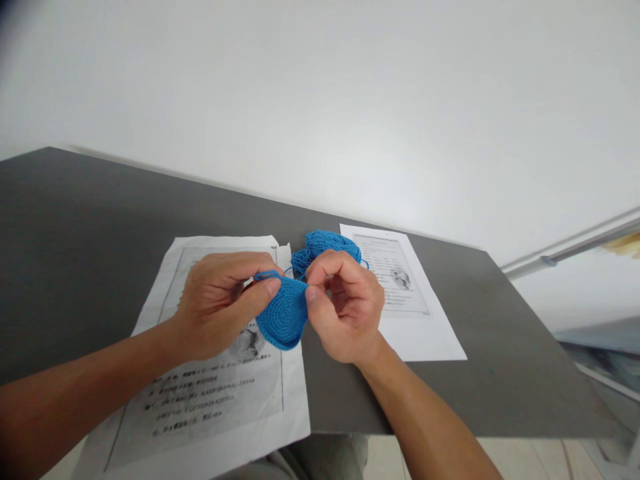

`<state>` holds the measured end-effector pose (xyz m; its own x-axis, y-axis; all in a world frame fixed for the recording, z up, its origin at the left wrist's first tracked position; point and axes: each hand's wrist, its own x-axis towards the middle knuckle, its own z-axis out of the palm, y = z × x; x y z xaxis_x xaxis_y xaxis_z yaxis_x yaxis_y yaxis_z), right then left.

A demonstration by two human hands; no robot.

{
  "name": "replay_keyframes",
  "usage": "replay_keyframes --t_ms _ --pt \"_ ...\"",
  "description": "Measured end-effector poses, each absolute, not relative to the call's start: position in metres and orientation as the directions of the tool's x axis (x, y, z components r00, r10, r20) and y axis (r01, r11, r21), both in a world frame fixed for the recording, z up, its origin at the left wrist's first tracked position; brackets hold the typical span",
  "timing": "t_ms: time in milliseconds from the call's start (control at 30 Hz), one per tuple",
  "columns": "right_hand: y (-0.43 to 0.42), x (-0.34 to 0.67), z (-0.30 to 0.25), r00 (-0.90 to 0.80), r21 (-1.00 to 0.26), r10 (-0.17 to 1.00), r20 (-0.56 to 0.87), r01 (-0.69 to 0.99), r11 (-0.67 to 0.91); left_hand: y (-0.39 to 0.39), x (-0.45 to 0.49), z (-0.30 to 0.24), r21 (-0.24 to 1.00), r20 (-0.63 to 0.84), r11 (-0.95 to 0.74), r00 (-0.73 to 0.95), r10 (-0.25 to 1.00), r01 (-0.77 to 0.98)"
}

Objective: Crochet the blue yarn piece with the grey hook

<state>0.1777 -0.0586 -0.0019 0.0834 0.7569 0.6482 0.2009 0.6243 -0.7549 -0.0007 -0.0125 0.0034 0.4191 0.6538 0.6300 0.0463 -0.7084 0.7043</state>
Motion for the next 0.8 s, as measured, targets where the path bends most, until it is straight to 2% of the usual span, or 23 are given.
replay_keyframes --t_ms 367,800 --pt "-0.0597 0.1779 0.0029 0.083 -0.759 0.771 0.632 0.267 0.594 -0.0123 -0.0004 0.0047 0.674 0.653 -0.737 0.424 0.627 0.051" --pt "-0.0605 0.1780 0.0003 0.057 -0.759 0.767 0.639 0.206 0.618 -0.0114 0.0001 0.0010 0.658 0.677 -0.752 0.411 0.611 0.034"
